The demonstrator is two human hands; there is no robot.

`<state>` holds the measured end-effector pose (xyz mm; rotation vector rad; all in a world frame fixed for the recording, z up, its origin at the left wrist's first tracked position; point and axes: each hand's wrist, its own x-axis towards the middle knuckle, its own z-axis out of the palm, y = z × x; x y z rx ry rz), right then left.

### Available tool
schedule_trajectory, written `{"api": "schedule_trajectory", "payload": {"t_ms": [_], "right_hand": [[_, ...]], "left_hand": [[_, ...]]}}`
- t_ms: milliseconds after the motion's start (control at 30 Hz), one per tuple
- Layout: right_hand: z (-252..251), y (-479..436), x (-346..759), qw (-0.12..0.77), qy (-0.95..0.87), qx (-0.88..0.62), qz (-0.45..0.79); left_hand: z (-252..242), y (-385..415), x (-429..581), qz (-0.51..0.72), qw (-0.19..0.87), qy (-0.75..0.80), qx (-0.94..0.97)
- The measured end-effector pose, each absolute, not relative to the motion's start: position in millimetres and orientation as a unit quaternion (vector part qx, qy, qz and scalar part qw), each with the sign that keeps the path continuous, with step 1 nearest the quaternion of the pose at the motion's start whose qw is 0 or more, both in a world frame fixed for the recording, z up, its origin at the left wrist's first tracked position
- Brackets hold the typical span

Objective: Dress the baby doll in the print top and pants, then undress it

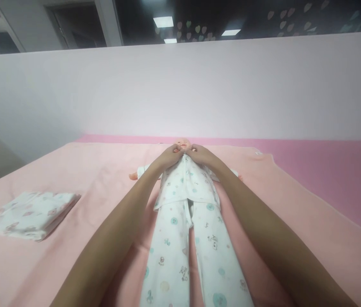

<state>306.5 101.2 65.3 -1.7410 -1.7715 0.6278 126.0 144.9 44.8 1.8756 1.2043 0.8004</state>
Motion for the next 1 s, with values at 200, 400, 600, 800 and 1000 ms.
{"api": "schedule_trajectory", "payload": {"t_ms": [200,400,600,800,1000], "right_hand": [[63.3,102.9,308.5,0.286,-0.659,-0.65,0.246],[62.3,100.4,306.5,0.303,-0.657,-0.642,0.252],[63.2,100.9,311.6,0.314,-0.642,-0.616,0.331],[62.4,102.4,314.1,0.309,-0.634,-0.621,0.342],[60.7,97.9,311.0,0.337,-0.624,-0.623,0.329]], "left_hand": [[46.0,141.8,126.1,0.312,0.393,0.475,0.723],[50.1,137.2,127.2,0.311,0.413,0.472,0.714],[60.3,125.6,128.9,0.301,0.437,0.469,0.707],[61.0,125.4,128.8,0.31,0.458,0.46,0.695],[59.3,127.7,127.9,0.307,0.474,0.464,0.682]]}}
